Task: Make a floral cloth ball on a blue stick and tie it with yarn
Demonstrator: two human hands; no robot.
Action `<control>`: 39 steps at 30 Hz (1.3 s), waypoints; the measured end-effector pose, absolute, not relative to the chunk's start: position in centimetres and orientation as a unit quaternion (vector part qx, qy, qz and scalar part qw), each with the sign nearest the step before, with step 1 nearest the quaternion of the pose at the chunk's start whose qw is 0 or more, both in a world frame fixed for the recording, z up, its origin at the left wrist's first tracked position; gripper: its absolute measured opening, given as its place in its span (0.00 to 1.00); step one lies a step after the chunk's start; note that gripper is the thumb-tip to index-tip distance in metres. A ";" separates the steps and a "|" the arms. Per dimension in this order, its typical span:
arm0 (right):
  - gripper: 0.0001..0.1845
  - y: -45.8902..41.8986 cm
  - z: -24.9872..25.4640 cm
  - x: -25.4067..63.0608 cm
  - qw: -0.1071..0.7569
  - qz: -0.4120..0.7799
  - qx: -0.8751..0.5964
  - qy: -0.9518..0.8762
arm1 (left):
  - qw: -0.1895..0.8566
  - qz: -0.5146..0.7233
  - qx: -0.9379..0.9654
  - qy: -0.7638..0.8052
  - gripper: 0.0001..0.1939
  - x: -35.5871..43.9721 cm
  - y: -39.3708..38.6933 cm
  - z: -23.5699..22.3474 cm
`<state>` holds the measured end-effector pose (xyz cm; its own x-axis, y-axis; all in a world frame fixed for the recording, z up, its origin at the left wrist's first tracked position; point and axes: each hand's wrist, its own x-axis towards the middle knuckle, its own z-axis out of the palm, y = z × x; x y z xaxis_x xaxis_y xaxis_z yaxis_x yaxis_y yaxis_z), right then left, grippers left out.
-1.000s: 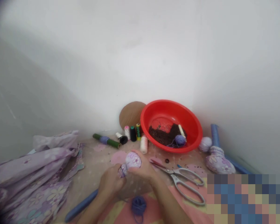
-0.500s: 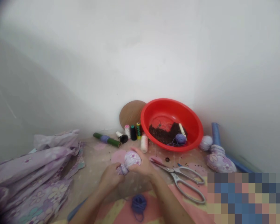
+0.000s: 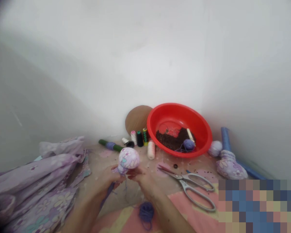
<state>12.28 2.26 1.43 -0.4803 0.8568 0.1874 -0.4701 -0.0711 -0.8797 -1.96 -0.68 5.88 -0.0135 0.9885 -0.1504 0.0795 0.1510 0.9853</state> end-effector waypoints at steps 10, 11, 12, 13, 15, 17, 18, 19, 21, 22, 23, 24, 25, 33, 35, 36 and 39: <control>0.12 1.7 1.2 10.9 0.427 0.679 -0.231 -0.551 | 0.539 0.445 0.492 0.519 0.10 -1.9 -0.7 5.8; 0.12 1.7 1.2 10.9 0.423 0.683 -0.231 -0.549 | 0.541 0.442 0.489 0.522 0.10 -1.9 -0.7 5.8; 0.11 1.7 1.2 11.0 0.422 0.686 -0.235 -0.544 | 0.542 0.439 0.487 0.526 0.10 -1.9 -0.6 5.8; 0.10 1.6 1.2 11.0 0.424 0.689 -0.245 -0.535 | 0.542 0.436 0.485 0.530 0.10 -1.9 -0.6 5.8; 0.09 1.5 1.1 11.0 0.421 0.696 -0.275 -0.512 | 0.538 0.431 0.485 0.538 0.11 -1.9 -0.6 5.8; 0.09 1.5 1.1 11.0 0.406 0.705 -0.293 -0.501 | 0.540 0.428 0.488 0.535 0.11 -1.9 -0.5 5.7; 0.10 1.6 1.0 11.0 0.401 0.706 -0.293 -0.506 | 0.540 0.428 0.489 0.535 0.11 -1.9 -0.5 5.7; 0.10 1.7 1.0 11.0 0.401 0.700 -0.289 -0.516 | 0.538 0.429 0.488 0.537 0.11 -1.9 -0.5 5.6; 0.10 1.9 0.8 11.0 0.419 0.663 -0.284 -0.552 | 0.534 0.426 0.484 0.547 0.12 -1.9 -0.3 5.5; 0.11 2.1 0.8 11.0 0.430 0.633 -0.285 -0.576 | 0.532 0.424 0.482 0.552 0.12 -1.9 -0.3 5.5; 0.11 2.2 0.7 11.1 0.441 0.598 -0.289 -0.604 | 0.531 0.424 0.482 0.553 0.12 -2.0 -0.2 5.5; 0.11 2.3 0.6 11.1 0.449 0.557 -0.294 -0.634 | 0.535 0.422 0.484 0.549 0.13 -2.0 -0.2 5.6; 0.11 2.3 0.5 11.2 0.454 0.514 -0.297 -0.665 | 0.539 0.422 0.485 0.544 0.13 -2.1 -0.2 5.6; 0.12 1.8 0.7 11.5 0.446 0.330 -0.326 -0.765 | 0.570 0.433 0.510 0.477 0.15 -2.9 -0.7 5.9; 0.12 1.6 0.9 11.6 0.447 0.320 -0.321 -0.771 | 0.564 0.430 0.518 0.479 0.16 -2.9 -0.8 5.8; 0.12 1.5 1.0 11.7 0.448 0.323 -0.316 -0.771 | 0.559 0.429 0.524 0.480 0.17 -2.9 -0.8 5.8; 0.14 1.5 1.1 12.0 0.445 0.355 -0.305 -0.763 | 0.536 0.415 0.552 0.485 0.20 -2.8 -0.9 5.8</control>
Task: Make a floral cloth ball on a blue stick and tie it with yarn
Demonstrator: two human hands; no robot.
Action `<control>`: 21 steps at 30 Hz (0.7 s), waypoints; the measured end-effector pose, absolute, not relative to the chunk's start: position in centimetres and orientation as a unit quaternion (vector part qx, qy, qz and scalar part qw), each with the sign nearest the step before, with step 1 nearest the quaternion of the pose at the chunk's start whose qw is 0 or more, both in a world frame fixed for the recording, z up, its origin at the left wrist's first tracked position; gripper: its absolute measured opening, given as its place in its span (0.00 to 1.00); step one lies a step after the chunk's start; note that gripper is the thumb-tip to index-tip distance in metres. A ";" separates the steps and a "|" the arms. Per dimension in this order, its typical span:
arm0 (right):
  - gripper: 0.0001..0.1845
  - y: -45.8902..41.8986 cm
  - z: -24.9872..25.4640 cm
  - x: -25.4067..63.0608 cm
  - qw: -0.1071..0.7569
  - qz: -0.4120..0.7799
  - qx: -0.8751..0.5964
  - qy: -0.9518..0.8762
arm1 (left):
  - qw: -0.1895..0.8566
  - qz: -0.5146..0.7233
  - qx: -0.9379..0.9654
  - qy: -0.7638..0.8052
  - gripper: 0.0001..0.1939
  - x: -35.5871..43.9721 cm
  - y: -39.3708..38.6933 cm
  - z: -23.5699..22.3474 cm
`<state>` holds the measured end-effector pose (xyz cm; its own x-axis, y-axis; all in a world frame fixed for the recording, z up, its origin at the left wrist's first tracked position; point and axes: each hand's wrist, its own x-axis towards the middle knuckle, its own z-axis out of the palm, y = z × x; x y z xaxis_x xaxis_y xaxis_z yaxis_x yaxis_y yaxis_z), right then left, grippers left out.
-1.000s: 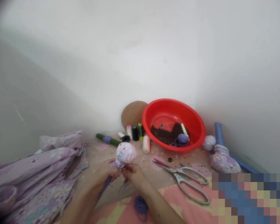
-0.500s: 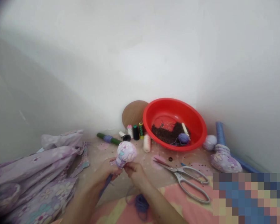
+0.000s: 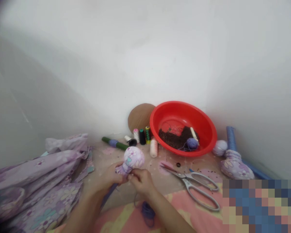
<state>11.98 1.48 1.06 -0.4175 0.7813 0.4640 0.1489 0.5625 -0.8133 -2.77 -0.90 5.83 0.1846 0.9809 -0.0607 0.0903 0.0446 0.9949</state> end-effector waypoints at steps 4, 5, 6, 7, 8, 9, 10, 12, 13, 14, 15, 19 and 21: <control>0.16 1.7 0.3 11.6 0.447 0.395 -0.348 -0.723 | 0.477 0.379 0.586 0.535 0.23 -2.2 -0.8 6.0; 0.15 1.7 0.2 11.4 0.455 0.416 -0.361 -0.700 | 0.455 0.376 0.596 0.544 0.24 -2.0 -0.7 6.0; 0.14 1.7 0.1 11.2 0.466 0.443 -0.368 -0.671 | 0.434 0.379 0.608 0.547 0.24 -1.8 -0.7 6.0; 0.13 1.7 0.0 10.9 0.479 0.475 -0.368 -0.641 | 0.414 0.386 0.621 0.541 0.25 -1.6 -0.6 5.9; 0.13 1.6 0.1 10.7 0.492 0.506 -0.362 -0.609 | 0.398 0.396 0.635 0.530 0.26 -1.5 -0.6 5.9; 0.13 1.6 0.2 10.5 0.504 0.536 -0.352 -0.579 | 0.389 0.405 0.647 0.517 0.27 -1.4 -0.6 5.8; 0.14 1.5 0.4 10.4 0.515 0.561 -0.340 -0.551 | 0.386 0.411 0.655 0.503 0.29 -1.4 -0.7 5.8; 0.15 1.3 0.7 10.4 0.529 0.603 -0.316 -0.507 | 0.404 0.405 0.659 0.488 0.33 -1.5 -0.9 5.9; 0.15 1.2 0.9 10.4 0.533 0.618 -0.305 -0.490 | 0.419 0.393 0.657 0.488 0.36 -1.6 -1.1 6.0; 0.15 1.1 0.9 10.5 0.536 0.631 -0.298 -0.476 | 0.436 0.378 0.653 0.490 0.38 -1.8 -1.3 6.2; 0.15 1.1 1.0 10.6 0.535 0.641 -0.296 -0.464 | 0.453 0.362 0.648 0.494 0.40 -2.0 -1.5 6.4; 0.14 1.0 1.1 10.9 0.542 0.655 -0.300 -0.433 | 0.505 0.335 0.618 0.501 0.40 -3.2 -1.7 7.1; 0.15 1.1 1.2 11.0 0.567 0.648 -0.289 -0.418 | 0.450 0.353 0.620 0.537 0.36 -3.8 -1.5 7.3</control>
<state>10.99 1.11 1.15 -0.1901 0.9766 0.1005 -0.4934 -0.0065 -0.8698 -3.84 -1.54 7.31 0.1747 0.9835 -0.0461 0.3488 -0.0180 0.9370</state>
